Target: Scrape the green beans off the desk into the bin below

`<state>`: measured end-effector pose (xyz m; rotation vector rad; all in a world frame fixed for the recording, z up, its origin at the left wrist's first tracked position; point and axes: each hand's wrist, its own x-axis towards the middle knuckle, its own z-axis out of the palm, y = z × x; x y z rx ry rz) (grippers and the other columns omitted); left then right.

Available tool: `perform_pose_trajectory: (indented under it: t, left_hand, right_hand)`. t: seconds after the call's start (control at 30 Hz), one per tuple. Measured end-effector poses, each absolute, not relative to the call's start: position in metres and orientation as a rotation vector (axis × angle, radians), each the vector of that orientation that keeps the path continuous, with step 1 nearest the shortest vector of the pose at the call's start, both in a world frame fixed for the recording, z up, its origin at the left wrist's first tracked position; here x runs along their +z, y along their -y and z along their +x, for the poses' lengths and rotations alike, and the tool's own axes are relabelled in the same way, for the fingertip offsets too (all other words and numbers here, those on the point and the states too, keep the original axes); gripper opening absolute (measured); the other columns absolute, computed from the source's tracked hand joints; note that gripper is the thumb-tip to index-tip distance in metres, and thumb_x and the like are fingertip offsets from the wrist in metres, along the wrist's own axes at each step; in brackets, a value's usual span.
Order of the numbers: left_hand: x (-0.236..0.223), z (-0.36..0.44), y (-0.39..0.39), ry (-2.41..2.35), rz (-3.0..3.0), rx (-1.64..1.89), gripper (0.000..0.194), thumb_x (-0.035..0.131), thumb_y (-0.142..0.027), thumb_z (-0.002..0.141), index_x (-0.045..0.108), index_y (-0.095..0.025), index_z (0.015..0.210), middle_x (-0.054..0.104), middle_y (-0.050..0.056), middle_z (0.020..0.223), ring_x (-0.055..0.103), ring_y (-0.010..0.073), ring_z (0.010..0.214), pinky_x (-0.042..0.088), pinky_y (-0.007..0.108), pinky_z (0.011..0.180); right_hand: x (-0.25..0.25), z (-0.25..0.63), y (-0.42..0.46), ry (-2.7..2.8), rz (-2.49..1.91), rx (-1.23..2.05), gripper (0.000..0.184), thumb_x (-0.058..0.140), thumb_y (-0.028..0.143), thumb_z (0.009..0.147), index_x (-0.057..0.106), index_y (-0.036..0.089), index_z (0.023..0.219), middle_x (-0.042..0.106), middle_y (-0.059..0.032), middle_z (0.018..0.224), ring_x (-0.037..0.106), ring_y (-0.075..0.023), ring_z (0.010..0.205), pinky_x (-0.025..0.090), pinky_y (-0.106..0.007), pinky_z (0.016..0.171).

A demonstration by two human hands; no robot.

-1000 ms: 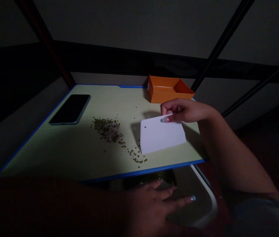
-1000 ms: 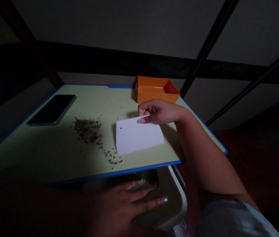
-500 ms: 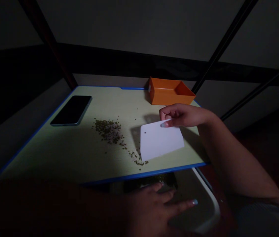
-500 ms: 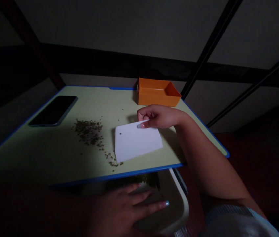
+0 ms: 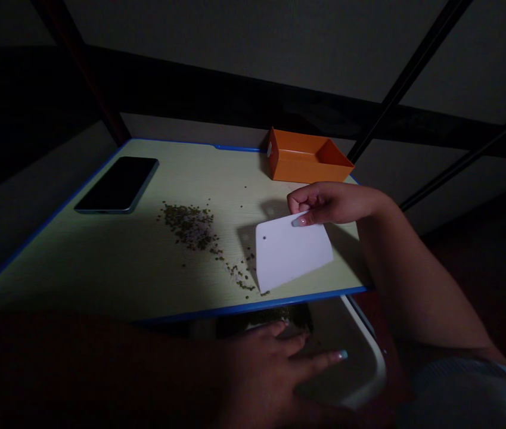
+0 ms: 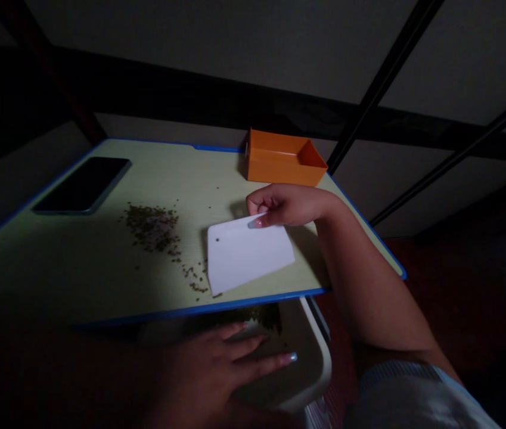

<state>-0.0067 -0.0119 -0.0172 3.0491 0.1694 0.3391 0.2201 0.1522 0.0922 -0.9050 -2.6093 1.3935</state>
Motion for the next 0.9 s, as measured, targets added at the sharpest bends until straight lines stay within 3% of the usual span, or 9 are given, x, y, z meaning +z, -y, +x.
perform_pose_trajectory:
  t: [0.2, 0.37, 0.6, 0.73, 0.9]
  left_hand:
    - [-0.023, -0.010, 0.010, -0.095, 3.074, 0.403, 0.051, 0.041, -0.046, 0.103, 0.029, -0.047, 0.152, 0.031, -0.001, 0.161, 0.053, 0.0276, 0.132, 0.052, 0.044, 0.097]
    - [-0.016, -0.008, 0.011, -0.183, 3.059, 0.374, 0.043, 0.034, -0.047, 0.105, 0.037, -0.050, 0.147, 0.032, -0.005, 0.160, 0.052, 0.0235, 0.133, 0.051, 0.042, 0.098]
    - [-0.014, -0.011, 0.009, -0.139, 3.158, 0.344, 0.060, 0.046, -0.054, 0.098, 0.025, -0.046, 0.154, 0.027, 0.002, 0.163, 0.043, 0.0262, 0.140, 0.047, 0.044, 0.104]
    - [-0.022, -0.010, 0.013, -0.191, 3.162, 0.399, 0.056, 0.044, -0.054, 0.100, 0.026, -0.049, 0.152, 0.025, -0.001, 0.164, 0.032, 0.0238, 0.147, 0.038, 0.045, 0.112]
    - [-0.022, -0.009, 0.014, -0.207, 3.158, 0.408, 0.050, 0.034, -0.050, 0.104, 0.025, -0.050, 0.153, 0.027, -0.002, 0.163, 0.033, 0.0224, 0.147, 0.040, 0.044, 0.110]
  right_hand:
    - [0.091, 0.220, -0.153, 2.630, -0.897, 1.437, 0.025, 0.063, 0.034, 0.090, 0.049, 0.017, 0.078, 0.042, 0.0060, 0.067, 0.038, -0.0069, 0.062, 0.030, -0.021, 0.057]
    - [0.091, 0.222, -0.152, 2.646, -0.914, 1.417, 0.029, 0.062, 0.037, 0.091, 0.047, 0.017, 0.075, 0.041, 0.0061, 0.067, 0.037, -0.0073, 0.061, 0.030, -0.022, 0.058]
    - [0.090, 0.225, -0.154, 2.656, -0.925, 1.370, 0.030, 0.061, 0.038, 0.092, 0.045, 0.018, 0.075, 0.039, 0.0063, 0.067, 0.035, -0.0076, 0.062, 0.029, -0.023, 0.058]
    - [0.089, 0.222, -0.153, 2.664, -0.918, 1.364, 0.032, 0.061, 0.040, 0.091, 0.045, 0.018, 0.074, 0.039, 0.0066, 0.065, 0.036, -0.0075, 0.061, 0.029, -0.023, 0.058]
    - [0.091, 0.223, -0.153, 2.628, -0.969, 1.338, 0.031, 0.060, 0.038, 0.092, 0.045, 0.018, 0.073, 0.037, 0.0063, 0.066, 0.035, -0.0077, 0.061, 0.028, -0.022, 0.056]
